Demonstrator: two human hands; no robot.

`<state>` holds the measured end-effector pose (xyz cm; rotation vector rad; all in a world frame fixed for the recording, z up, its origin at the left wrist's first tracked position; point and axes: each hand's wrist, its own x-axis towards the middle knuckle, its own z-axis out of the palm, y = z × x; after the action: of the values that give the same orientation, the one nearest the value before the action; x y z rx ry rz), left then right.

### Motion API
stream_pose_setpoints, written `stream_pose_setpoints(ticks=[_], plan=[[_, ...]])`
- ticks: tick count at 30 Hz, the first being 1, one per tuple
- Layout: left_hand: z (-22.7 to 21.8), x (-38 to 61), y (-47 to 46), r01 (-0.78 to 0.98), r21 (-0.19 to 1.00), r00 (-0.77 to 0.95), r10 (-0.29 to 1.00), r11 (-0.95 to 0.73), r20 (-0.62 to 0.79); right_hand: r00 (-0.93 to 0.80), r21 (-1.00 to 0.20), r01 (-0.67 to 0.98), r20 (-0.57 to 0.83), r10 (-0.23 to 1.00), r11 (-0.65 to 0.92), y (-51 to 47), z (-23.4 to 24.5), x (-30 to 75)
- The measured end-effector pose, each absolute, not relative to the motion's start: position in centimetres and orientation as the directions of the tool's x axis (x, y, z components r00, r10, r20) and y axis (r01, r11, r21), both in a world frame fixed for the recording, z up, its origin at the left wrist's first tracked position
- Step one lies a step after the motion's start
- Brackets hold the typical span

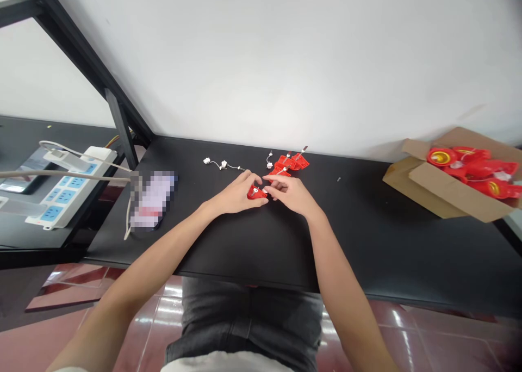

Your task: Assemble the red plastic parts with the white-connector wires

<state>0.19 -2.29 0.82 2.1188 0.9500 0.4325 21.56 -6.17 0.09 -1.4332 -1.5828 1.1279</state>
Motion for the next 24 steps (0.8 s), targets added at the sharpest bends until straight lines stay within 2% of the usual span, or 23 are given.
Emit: stream_pose_setpoints(ticks=[13, 24], plan=[[0.4, -0.5, -1.1, 0.37, 0.8, 0.717, 0.693, -0.472, 0.077, -0.156, -0.964, 0.265, -0.017, 0.988, 0.025, -6.3, 1.1, 21.9], [0.8, -0.3, -1.5, 0.346, 0.801, 0.753, 0.654, -0.488, 0.073, -0.146, -0.977, 0.211, -0.007, 0.989, 0.024, -6.6, 1.7, 21.7]])
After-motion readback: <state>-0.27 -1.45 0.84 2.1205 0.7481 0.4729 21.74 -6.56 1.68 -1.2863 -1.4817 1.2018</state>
